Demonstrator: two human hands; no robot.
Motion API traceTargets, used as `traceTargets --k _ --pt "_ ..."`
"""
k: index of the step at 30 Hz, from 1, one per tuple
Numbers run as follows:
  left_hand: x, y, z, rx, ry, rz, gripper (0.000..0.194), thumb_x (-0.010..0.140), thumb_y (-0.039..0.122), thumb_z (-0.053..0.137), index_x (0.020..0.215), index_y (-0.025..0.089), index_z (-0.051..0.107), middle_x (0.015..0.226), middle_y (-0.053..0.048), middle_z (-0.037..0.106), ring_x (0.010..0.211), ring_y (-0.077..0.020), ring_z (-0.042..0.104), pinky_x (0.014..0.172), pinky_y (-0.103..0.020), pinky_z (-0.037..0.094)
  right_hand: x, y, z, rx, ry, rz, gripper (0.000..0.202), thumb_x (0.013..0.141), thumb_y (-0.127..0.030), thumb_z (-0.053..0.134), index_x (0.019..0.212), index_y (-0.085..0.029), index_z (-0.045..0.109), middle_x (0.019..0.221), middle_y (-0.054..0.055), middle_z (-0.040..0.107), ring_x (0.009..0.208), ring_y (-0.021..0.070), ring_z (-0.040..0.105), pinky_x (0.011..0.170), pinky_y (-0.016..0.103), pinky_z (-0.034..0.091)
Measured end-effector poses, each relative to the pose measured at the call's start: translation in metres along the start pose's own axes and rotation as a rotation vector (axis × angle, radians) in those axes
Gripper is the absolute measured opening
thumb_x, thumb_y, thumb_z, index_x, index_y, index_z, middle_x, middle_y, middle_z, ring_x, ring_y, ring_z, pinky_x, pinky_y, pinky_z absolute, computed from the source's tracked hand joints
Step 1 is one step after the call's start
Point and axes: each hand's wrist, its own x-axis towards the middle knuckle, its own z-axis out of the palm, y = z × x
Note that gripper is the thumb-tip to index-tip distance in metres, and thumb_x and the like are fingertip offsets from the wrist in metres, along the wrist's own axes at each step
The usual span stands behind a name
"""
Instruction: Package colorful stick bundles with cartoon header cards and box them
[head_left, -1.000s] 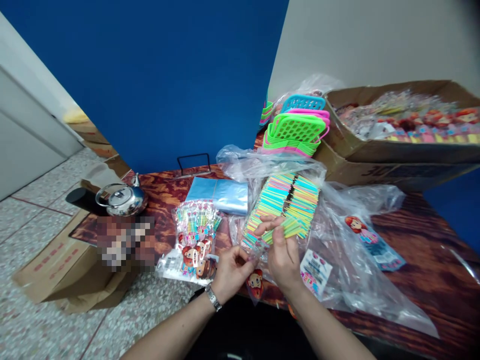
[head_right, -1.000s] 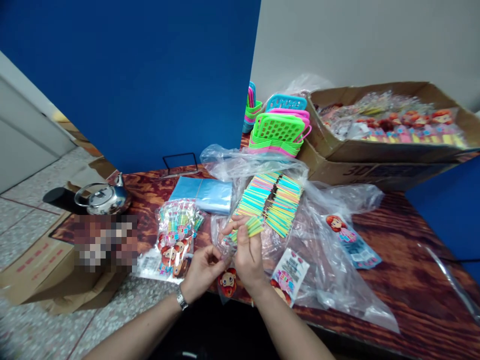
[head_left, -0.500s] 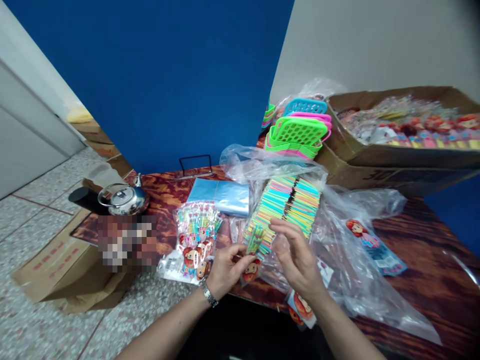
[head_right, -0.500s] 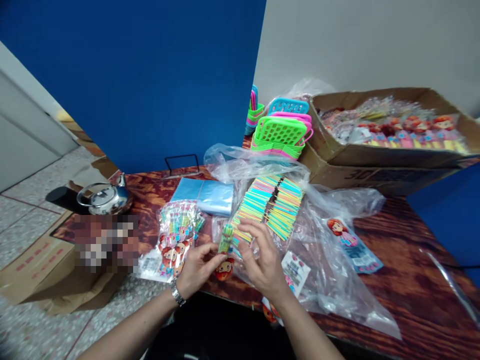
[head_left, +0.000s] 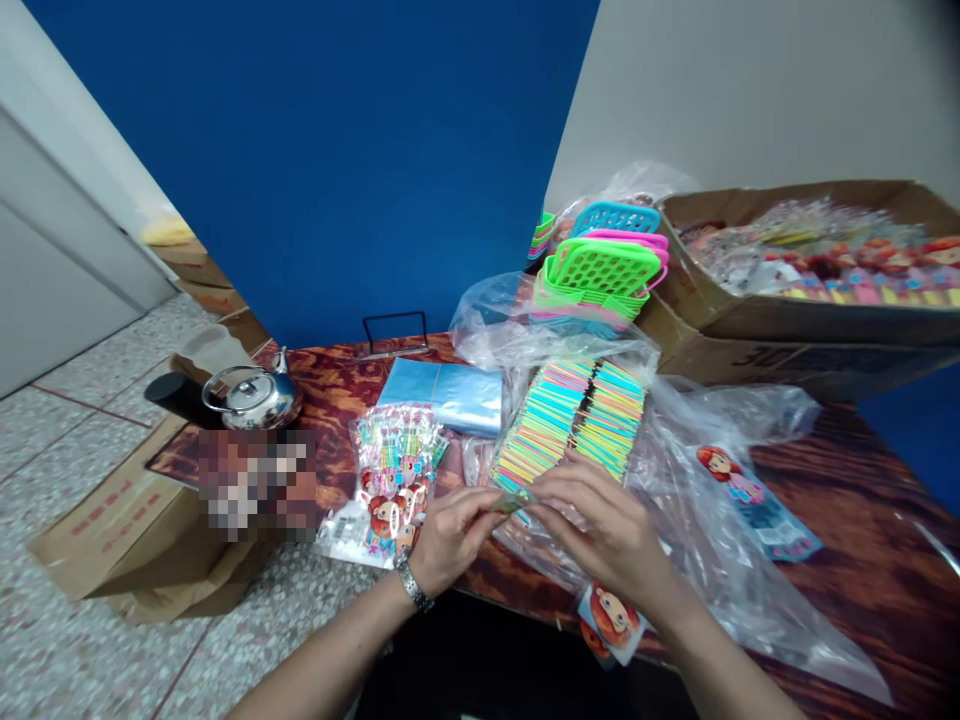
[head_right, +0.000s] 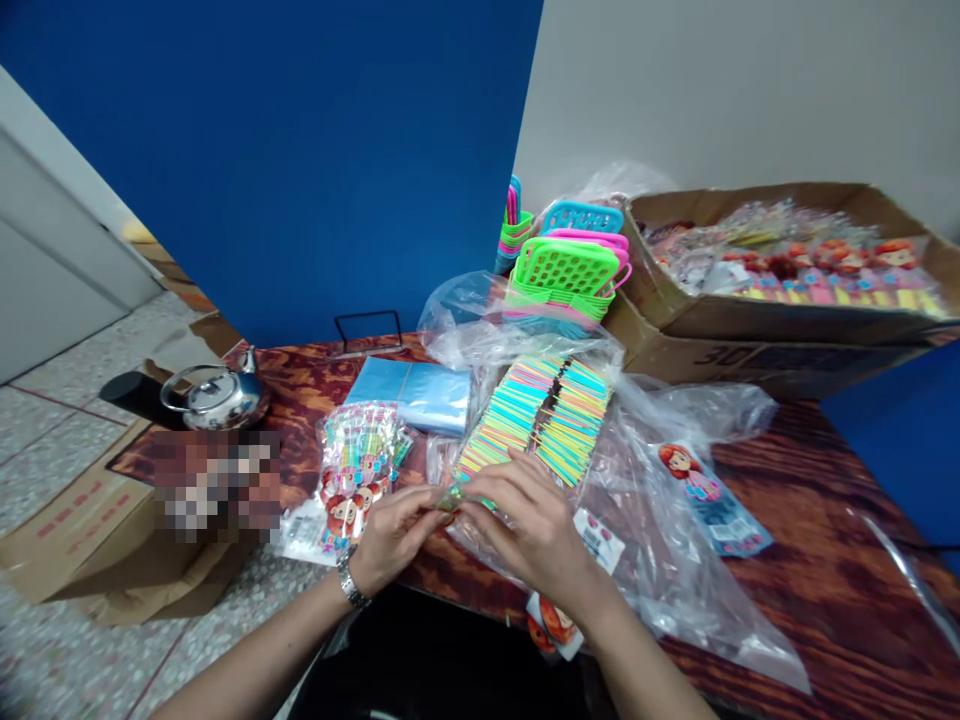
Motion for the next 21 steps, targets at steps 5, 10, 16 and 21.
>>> traceTargets --k 5,10,16,21 --pt "0.0 0.001 -0.002 0.066 -0.015 0.054 0.019 0.081 0.018 0.059 0.097 0.022 0.069 0.092 -0.007 0.072 0.085 -0.0197 0.065 0.078 -0.028 0.049 0.003 -0.002 -0.001 0.006 0.009 -0.015 0.019 0.079 -0.017 0.061 0.096 -0.024 0.061 0.087 0.004 0.064 0.082 0.0164 0.061 0.086 0.038 0.046" --pt "-0.003 -0.002 0.0 0.1 0.011 0.116 0.018 0.082 0.017 0.057 0.096 0.016 0.068 0.089 -0.007 0.071 0.081 -0.0175 0.065 0.075 -0.026 0.05 0.007 -0.003 0.003 0.082 -0.074 0.043 0.013 0.083 -0.018 0.056 0.093 -0.021 0.063 0.086 0.005 0.064 0.081 0.0146 0.06 0.073 0.028 0.049" --pt "-0.003 0.001 0.002 0.11 -0.061 -0.086 0.018 0.083 0.024 0.056 0.083 0.011 0.068 0.071 -0.005 0.067 0.063 -0.0139 0.06 0.059 -0.022 0.045 0.01 0.005 0.003 0.202 -0.167 0.256 0.015 0.088 -0.023 0.049 0.094 -0.021 0.063 0.089 0.003 0.068 0.083 0.0134 0.063 0.073 0.023 0.049" --pt "-0.002 0.005 0.0 0.096 -0.097 -0.164 0.021 0.083 0.028 0.054 0.076 0.012 0.067 0.063 -0.001 0.062 0.057 -0.0111 0.053 0.054 -0.02 0.04 0.013 0.011 0.005 0.223 -0.206 0.315 0.018 0.087 -0.028 0.05 0.094 -0.02 0.064 0.09 0.004 0.068 0.084 0.0148 0.063 0.074 0.025 0.048"
